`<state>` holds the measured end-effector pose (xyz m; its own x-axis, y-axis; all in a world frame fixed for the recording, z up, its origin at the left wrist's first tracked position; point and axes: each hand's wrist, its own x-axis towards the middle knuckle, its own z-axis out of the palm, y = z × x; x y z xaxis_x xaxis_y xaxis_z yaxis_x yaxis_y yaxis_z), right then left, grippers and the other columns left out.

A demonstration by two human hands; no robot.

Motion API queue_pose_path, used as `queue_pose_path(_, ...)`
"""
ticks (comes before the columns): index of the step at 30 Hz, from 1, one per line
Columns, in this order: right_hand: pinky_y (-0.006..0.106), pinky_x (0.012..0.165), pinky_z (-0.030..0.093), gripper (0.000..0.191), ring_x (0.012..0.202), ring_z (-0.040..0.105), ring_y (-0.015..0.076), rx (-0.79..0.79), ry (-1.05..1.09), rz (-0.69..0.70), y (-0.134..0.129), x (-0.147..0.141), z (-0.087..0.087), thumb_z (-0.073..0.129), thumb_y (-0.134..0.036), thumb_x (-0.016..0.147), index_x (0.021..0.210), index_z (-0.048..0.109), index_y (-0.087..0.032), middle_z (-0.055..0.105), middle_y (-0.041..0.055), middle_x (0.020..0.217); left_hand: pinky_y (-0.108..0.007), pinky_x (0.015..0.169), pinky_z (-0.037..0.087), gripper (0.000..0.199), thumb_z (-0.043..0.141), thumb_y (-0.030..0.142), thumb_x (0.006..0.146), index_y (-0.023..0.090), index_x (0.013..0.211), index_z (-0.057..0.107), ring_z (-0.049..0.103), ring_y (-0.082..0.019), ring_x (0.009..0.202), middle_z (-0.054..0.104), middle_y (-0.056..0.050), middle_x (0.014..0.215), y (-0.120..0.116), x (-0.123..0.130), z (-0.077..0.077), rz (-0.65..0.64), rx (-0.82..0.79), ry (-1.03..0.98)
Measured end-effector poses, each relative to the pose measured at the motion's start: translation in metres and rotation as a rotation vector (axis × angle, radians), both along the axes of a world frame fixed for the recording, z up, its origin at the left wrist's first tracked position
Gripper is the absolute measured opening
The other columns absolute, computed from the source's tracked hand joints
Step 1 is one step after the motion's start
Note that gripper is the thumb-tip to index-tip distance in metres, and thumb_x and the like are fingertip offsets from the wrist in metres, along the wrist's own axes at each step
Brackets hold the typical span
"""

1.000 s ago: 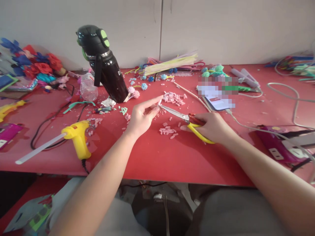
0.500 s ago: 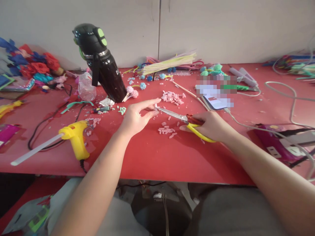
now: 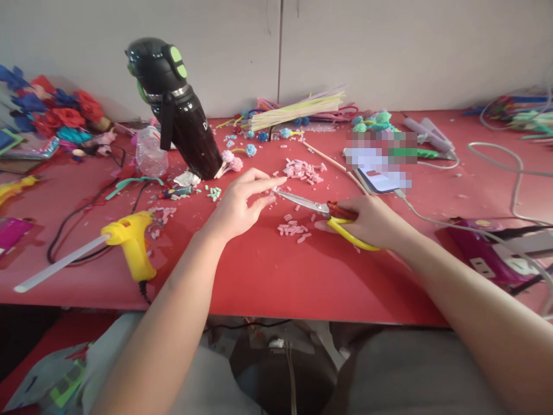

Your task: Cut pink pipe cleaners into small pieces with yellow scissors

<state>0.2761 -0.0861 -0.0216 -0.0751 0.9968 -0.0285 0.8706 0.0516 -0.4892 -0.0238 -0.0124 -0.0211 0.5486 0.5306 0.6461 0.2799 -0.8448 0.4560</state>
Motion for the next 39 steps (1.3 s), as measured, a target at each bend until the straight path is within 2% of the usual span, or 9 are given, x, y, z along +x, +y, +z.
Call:
queue_pose_path(5, 0.034, 0.057, 0.026, 0.082, 0.064, 0.027, 0.0139, -0.036, -0.009, -0.029, 0.0, -0.001, 0.0, 0.066, -0.101, 0.071, 0.065, 0.033, -0.026, 0.028, -0.004, 0.063, -0.036, 0.101, 0.064, 0.052, 0.072, 0.004, 0.1, 0.033, 0.143, 0.078, 0.072, -0.018, 0.108, 0.074, -0.005, 0.12, 0.0, -0.001, 0.0, 0.022, -0.014, 0.021)
queue_pose_path(11, 0.035, 0.057, 0.025, 0.086, 0.066, 0.025, 0.0144, 0.005, -0.001, -0.041, 0.0, -0.002, -0.002, 0.06, -0.106, 0.069, 0.064, 0.031, -0.026, 0.027, -0.0037, 0.061, -0.035, 0.095, 0.064, 0.055, 0.073, 0.004, 0.099, 0.035, 0.145, 0.077, 0.07, -0.015, 0.097, 0.074, -0.004, 0.117, 0.006, -0.002, -0.003, 0.021, 0.017, -0.008)
queue_pose_path(15, 0.035, 0.056, 0.025, 0.088, 0.064, 0.023, 0.0138, 0.025, -0.009, -0.031, 0.001, -0.003, -0.002, 0.054, -0.11, 0.068, 0.061, 0.03, -0.026, 0.028, -0.0037, 0.058, -0.034, 0.094, 0.063, 0.056, 0.077, 0.003, 0.096, 0.033, 0.143, 0.079, 0.07, -0.016, 0.095, 0.076, -0.004, 0.112, 0.009, -0.002, -0.004, 0.029, 0.068, -0.046)
queue_pose_path(20, 0.035, 0.055, 0.026, 0.087, 0.061, 0.022, 0.0133, 0.027, -0.037, -0.003, 0.004, -0.002, -0.003, 0.057, -0.108, 0.072, 0.06, 0.03, -0.026, 0.029, -0.0031, 0.055, -0.033, 0.091, 0.063, 0.053, 0.079, 0.003, 0.094, 0.029, 0.14, 0.08, 0.069, -0.014, 0.087, 0.078, -0.004, 0.112, 0.011, -0.002, -0.004, 0.017, 0.064, -0.066)
queue_pose_path(27, 0.035, 0.056, 0.026, 0.084, 0.062, 0.027, 0.0137, 0.034, -0.008, -0.009, 0.0, -0.001, -0.002, 0.06, -0.106, 0.07, 0.063, 0.035, -0.027, 0.033, -0.0031, 0.06, -0.036, 0.098, 0.062, 0.045, 0.077, 0.008, 0.097, 0.028, 0.137, 0.082, 0.073, -0.019, 0.103, 0.079, -0.006, 0.116, 0.006, -0.002, -0.001, 0.059, 0.04, 0.012)
queue_pose_path(32, 0.035, 0.058, 0.031, 0.079, 0.061, 0.034, 0.0163, 0.095, 0.017, -0.059, -0.007, 0.001, 0.002, 0.062, -0.103, 0.072, 0.067, 0.04, -0.027, 0.039, -0.0005, 0.062, -0.036, 0.095, 0.063, 0.043, 0.077, 0.009, 0.098, 0.028, 0.136, 0.082, 0.072, -0.018, 0.099, 0.079, -0.006, 0.113, 0.003, 0.002, 0.002, 0.064, 0.049, 0.025)
queue_pose_path(35, 0.036, 0.061, 0.031, 0.073, 0.062, 0.039, 0.0183, 0.155, -0.09, -0.048, -0.01, 0.001, 0.005, 0.063, -0.095, 0.079, 0.068, 0.04, -0.026, 0.046, 0.0023, 0.062, -0.034, 0.09, 0.063, 0.045, 0.076, 0.007, 0.098, 0.028, 0.137, 0.082, 0.072, -0.017, 0.094, 0.079, -0.006, 0.112, 0.003, 0.004, 0.002, 0.052, 0.06, 0.025)
queue_pose_path(39, 0.036, 0.064, 0.028, 0.057, 0.064, 0.042, 0.0192, 0.193, -0.254, 0.005, -0.011, 0.001, 0.007, 0.063, -0.072, 0.09, 0.068, 0.039, -0.025, 0.055, 0.006, 0.066, -0.033, 0.09, 0.063, 0.043, 0.075, 0.007, 0.098, 0.027, 0.136, 0.082, 0.072, -0.017, 0.097, 0.078, -0.006, 0.114, 0.003, 0.003, 0.001, 0.04, 0.05, 0.029)
